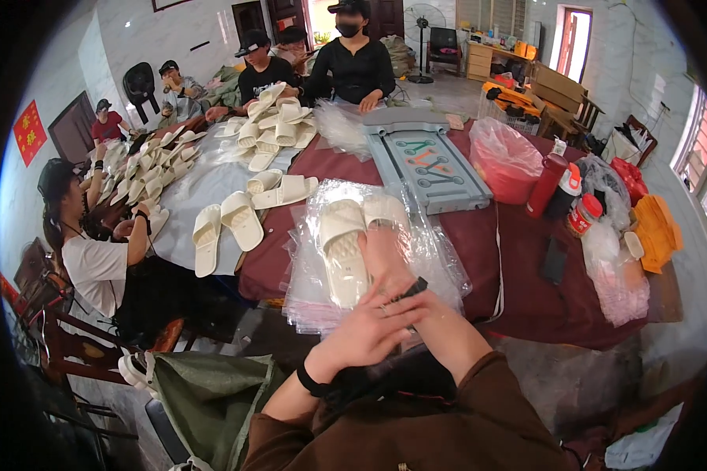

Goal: The worker packs pairs of white slippers into clear plastic bags and seals them.

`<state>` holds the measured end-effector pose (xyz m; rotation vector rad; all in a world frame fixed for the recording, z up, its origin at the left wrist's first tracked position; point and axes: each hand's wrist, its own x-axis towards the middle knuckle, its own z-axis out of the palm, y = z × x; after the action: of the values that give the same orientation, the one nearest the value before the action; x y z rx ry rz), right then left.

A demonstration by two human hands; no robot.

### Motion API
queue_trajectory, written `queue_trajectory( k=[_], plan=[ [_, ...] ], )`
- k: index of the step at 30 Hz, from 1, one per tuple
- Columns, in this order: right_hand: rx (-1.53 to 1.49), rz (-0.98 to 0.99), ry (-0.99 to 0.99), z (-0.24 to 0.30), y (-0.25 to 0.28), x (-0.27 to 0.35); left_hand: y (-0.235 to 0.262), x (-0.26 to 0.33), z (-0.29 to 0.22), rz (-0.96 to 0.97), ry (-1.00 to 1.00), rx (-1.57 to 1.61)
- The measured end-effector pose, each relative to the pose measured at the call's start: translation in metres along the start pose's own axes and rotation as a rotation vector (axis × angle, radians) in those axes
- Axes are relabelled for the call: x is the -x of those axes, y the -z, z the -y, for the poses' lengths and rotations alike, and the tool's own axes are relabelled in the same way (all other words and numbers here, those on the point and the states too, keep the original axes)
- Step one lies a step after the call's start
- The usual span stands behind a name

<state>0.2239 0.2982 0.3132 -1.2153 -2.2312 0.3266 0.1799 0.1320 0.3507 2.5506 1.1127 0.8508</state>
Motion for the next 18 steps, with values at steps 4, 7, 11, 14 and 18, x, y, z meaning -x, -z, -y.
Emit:
queue_trajectory(
  k=[4, 7, 11, 14, 18],
  plan=[
    [-0.067, -0.043, 0.047, -0.041, -0.040, -0.010, 0.011, 0.007, 0.015, -0.096, 0.092, -0.148],
    [-0.218, 0.055, 0.335, -0.045, -0.034, 0.044, 0.011, 0.044, 0.020, -0.256, 0.305, 0.030],
    [-0.273, 0.293, 0.565, -0.029, 0.068, 0.122, -0.005, 0.099, 0.041, -0.509, 0.580, -0.107],
    [-0.847, 0.860, 0.039, -0.033, 0.148, 0.139, -0.019, 0.111, 0.059, -0.664, 0.901, 0.084],
    [-0.613, 0.004, -0.126, -0.066, 0.150, 0.118, -0.031, 0.109, 0.075, -0.651, 0.946, 0.360]
  ],
)
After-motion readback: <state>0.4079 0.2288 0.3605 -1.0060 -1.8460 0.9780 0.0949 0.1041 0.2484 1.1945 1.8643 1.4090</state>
